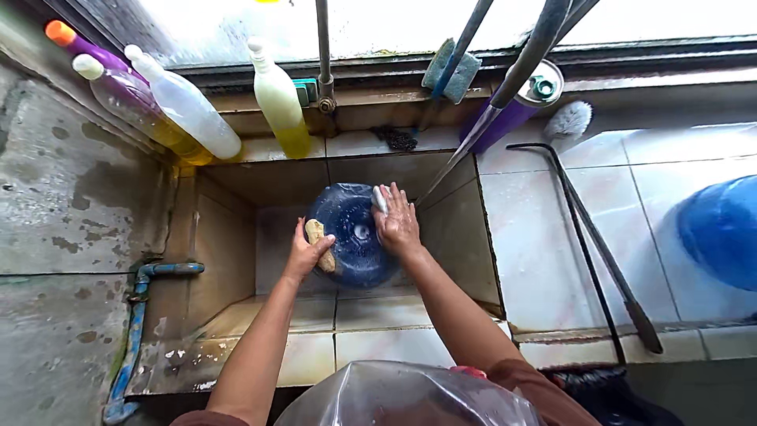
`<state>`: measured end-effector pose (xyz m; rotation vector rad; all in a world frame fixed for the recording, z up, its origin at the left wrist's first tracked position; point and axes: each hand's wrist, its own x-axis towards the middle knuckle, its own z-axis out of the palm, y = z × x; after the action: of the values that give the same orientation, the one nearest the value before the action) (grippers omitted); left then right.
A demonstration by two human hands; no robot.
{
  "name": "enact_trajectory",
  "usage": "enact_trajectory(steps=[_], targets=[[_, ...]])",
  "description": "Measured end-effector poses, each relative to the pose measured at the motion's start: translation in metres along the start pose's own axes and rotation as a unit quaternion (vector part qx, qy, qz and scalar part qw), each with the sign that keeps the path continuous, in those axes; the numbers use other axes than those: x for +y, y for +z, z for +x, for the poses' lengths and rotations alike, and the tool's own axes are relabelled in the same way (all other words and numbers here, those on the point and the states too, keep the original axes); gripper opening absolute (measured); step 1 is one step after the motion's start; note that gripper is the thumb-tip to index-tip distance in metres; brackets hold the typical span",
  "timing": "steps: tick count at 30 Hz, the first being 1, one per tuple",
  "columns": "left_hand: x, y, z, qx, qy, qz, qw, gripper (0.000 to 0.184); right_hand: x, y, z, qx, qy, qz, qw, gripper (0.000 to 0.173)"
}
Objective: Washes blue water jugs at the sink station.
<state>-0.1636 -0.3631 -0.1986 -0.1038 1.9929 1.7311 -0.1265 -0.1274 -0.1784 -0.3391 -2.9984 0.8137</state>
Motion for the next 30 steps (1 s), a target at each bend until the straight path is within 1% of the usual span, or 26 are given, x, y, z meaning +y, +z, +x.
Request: enact_trajectory(steps=[1, 3, 4, 6, 7, 8, 9, 10, 11, 12, 13, 14, 15, 16, 17, 18, 19, 20, 21, 22, 24, 26, 27, 28, 30], targets=[[0.0, 0.002, -0.001, -0.023, 0.004, 0.019, 1.0, 0.11, -0.011, -0.001, 0.008, 0.0, 0.001, -0.006, 1.0, 0.057], [0.0, 0.008, -0.005, -0.079, 0.028, 0.06, 0.995, 0.109, -0.041, 0.007, 0.008, -0.001, -0.063, -0.016, 0.998, 0.051], [0.002, 0.012, -0.007, -0.098, 0.046, 0.066, 0.992, 0.102, -0.054, 0.012, 0.006, -0.013, -0.116, -0.016, 0.993, 0.046], [0.006, 0.018, -0.013, -0.112, 0.074, 0.054, 0.99, 0.079, -0.064, 0.02, 0.003, -0.027, -0.216, -0.011, 0.976, 0.034], [0.004, 0.019, -0.015, -0.11, 0.077, 0.048, 0.99, 0.078, -0.06, 0.018, 0.005, -0.035, -0.235, -0.003, 0.971, 0.032], [0.0, 0.019, -0.016, -0.101, 0.076, 0.047, 0.991, 0.087, -0.053, 0.016, 0.008, -0.027, -0.225, 0.0, 0.974, 0.033], [-0.006, 0.017, -0.016, -0.092, 0.073, 0.047, 0.992, 0.102, -0.044, 0.011, 0.014, -0.026, -0.178, -0.002, 0.984, 0.036], [-0.012, 0.015, -0.016, -0.088, 0.069, 0.047, 0.993, 0.111, -0.036, 0.005, 0.021, -0.035, -0.107, -0.001, 0.994, 0.043], [-0.016, 0.013, -0.017, -0.081, 0.068, 0.051, 0.993, 0.116, -0.03, 0.0, 0.028, -0.044, -0.041, 0.007, 0.998, 0.048], [-0.018, 0.011, -0.018, -0.075, 0.069, 0.056, 0.993, 0.117, -0.029, -0.001, 0.03, -0.038, -0.006, 0.012, 0.999, 0.05], [-0.017, 0.011, -0.02, -0.074, 0.069, 0.064, 0.993, 0.115, -0.032, 0.002, 0.026, -0.026, -0.01, 0.008, 1.0, 0.05], [-0.015, 0.013, -0.022, -0.08, 0.068, 0.071, 0.992, 0.112, -0.041, 0.007, 0.018, -0.008, -0.051, 0.0, 0.999, 0.046], [-0.011, 0.016, -0.023, -0.085, 0.07, 0.074, 0.991, 0.105, -0.051, 0.015, 0.008, 0.012, -0.114, -0.008, 0.993, 0.039], [-0.006, 0.02, -0.024, -0.083, 0.075, 0.07, 0.991, 0.094, -0.062, 0.024, 0.002, 0.026, -0.177, -0.008, 0.984, 0.035], [-0.003, 0.022, -0.025, -0.086, 0.08, 0.07, 0.991, 0.084, -0.07, 0.031, -0.001, 0.032, -0.224, -0.003, 0.974, 0.032], [-0.002, 0.023, -0.025, -0.089, 0.087, 0.059, 0.991, 0.082, -0.07, 0.033, 0.0, 0.04, -0.241, 0.002, 0.97, 0.034], [-0.005, 0.023, -0.024, -0.083, 0.093, 0.039, 0.991, 0.087, -0.064, 0.031, 0.001, 0.056, -0.232, -0.002, 0.971, 0.036], [-0.009, 0.022, -0.024, -0.074, 0.092, 0.014, 0.993, 0.097, -0.053, 0.026, 0.002, 0.059, -0.199, -0.012, 0.978, 0.036], [-0.013, 0.02, -0.023, -0.061, 0.082, -0.003, 0.995, 0.108, -0.037, 0.018, 0.0, 0.054, -0.149, -0.021, 0.987, 0.038], [-0.017, 0.018, -0.022, -0.041, 0.072, -0.017, 0.996, 0.114, -0.019, 0.009, -0.003, 0.039, -0.082, -0.02, 0.996, 0.041], [-0.019, 0.015, -0.021, -0.011, 0.059, -0.035, 0.998, 0.115, 0.014, -0.006, -0.018, 0.003, 0.076, 0.044, 0.996, 0.047], [-0.017, 0.025, -0.019, -0.003, 0.068, -0.038, 0.997, 0.108, 0.035, -0.018, -0.032, -0.011, 0.214, 0.144, 0.966, 0.051], [-0.017, 0.033, -0.019, -0.012, 0.076, -0.031, 0.997, 0.106, 0.043, -0.022, -0.037, -0.011, 0.269, 0.177, 0.947, 0.053], [-0.015, 0.042, -0.016, -0.023, 0.084, -0.016, 0.996, 0.105, 0.051, -0.026, -0.039, -0.002, 0.312, 0.199, 0.929, 0.053], [-0.005, 0.062, -0.007, -0.042, 0.088, 0.011, 0.995, 0.102, 0.067, -0.04, -0.039, 0.022, 0.353, 0.21, 0.912, 0.056]])
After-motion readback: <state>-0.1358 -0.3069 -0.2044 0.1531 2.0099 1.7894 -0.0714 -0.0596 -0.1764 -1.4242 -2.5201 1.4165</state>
